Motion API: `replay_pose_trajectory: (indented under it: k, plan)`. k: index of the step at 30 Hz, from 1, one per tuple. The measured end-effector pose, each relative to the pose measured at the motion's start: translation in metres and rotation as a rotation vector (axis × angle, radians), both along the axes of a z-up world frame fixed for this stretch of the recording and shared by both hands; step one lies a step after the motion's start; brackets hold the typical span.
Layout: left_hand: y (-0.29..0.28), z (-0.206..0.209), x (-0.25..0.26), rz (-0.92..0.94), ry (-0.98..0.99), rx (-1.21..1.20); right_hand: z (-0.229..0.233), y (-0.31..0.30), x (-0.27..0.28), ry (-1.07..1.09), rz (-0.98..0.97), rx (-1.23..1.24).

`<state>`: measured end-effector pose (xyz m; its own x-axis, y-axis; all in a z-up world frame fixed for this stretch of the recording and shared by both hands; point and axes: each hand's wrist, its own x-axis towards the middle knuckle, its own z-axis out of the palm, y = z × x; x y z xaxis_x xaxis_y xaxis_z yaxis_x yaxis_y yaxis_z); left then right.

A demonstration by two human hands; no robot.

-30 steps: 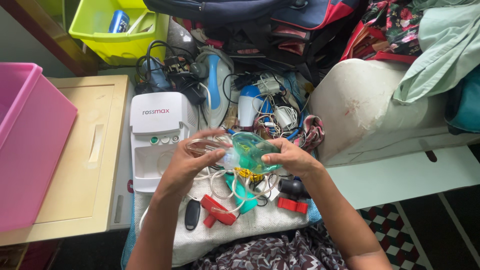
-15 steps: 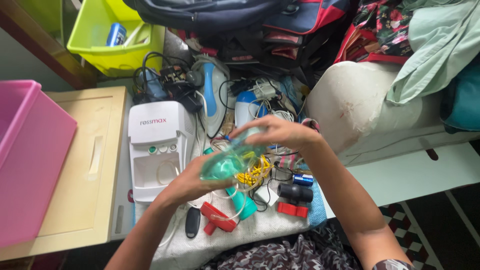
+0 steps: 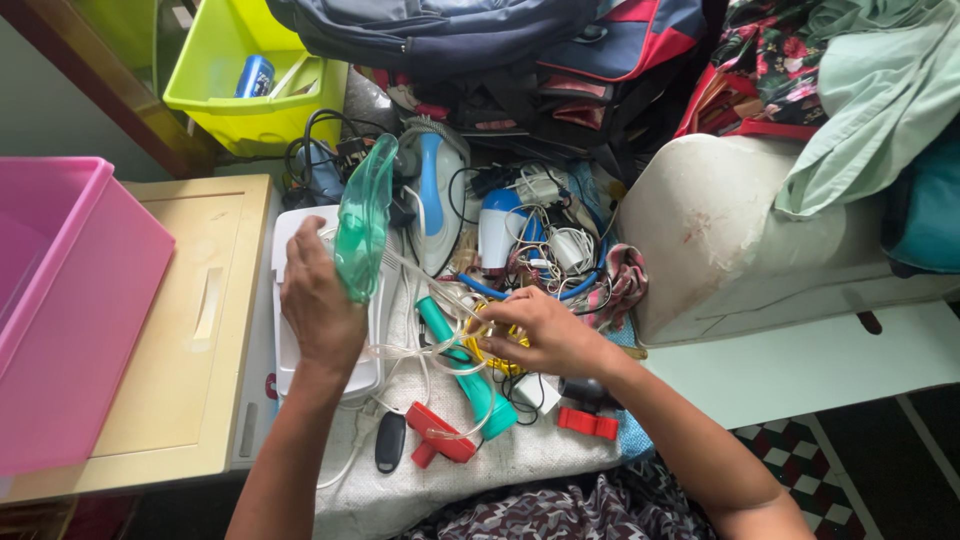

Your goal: The person assembles a nebulizer by connecting a clear tube to a green mask, attaching a mouthpiece, and linking the tube to a Rossmax nebulizer machine. They handle the mask, tube, and mouthpiece one at a time, then connect the tube to the machine and test the setup.

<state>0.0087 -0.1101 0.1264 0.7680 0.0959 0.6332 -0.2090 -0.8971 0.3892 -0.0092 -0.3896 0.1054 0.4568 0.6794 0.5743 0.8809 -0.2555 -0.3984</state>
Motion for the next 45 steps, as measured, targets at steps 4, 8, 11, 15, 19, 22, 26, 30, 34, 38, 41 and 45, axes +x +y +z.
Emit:
replay_pose_trajectory:
  k: [4, 8, 11, 15, 19, 22, 26, 30, 34, 38, 41, 45]
  plan:
    - [-0.019, -0.01, 0.018, 0.106, -0.016, 0.191, 0.009, 0.037, -0.041, 0.036, -0.258, -0.364]
    - [-0.061, -0.027, 0.023, 0.224, 0.07, 0.602, 0.014, 0.067, -0.065, -0.1, -0.241, -0.478]
    - [-0.067, -0.03, 0.02, 0.24, 0.13, 0.862, 0.029, 0.045, -0.039, 0.067, -0.208, -0.364]
    - [-0.056, -0.02, -0.014, 0.064, -0.073, 0.964, 0.065, -0.027, 0.047, -0.017, -0.414, -0.02]
    - [-0.056, 0.001, -0.046, -0.306, -0.223, 0.816, 0.075, -0.068, 0.121, 0.388, -0.299, 0.127]
    - [-0.051, 0.011, -0.053, -0.45, -0.227, 0.28, 0.041, -0.046, 0.14, 0.563, -0.154, 0.117]
    - [-0.043, 0.026, -0.037, -0.233, -0.074, -0.161, -0.015, 0.01, 0.111, 0.511, -0.015, -0.03]
    - [-0.032, 0.024, -0.002, 0.063, -0.175, 0.084, -0.039, 0.049, 0.044, 0.268, -0.087, -0.201]
    - [-0.031, -0.004, 0.037, 0.38, -0.036, 0.643, -0.019, 0.06, 0.0, 0.106, -0.239, -0.447]
    - [-0.047, -0.028, 0.042, 0.367, 0.126, 0.885, 0.029, 0.046, 0.007, 0.202, -0.152, -0.452]
    - [-0.061, -0.03, 0.021, 0.296, 0.055, 0.918, 0.06, 0.015, 0.05, 0.099, -0.121, -0.11]
    - [-0.065, -0.005, -0.02, -0.052, 0.013, 0.8, 0.075, -0.031, 0.129, 0.222, -0.191, 0.128]
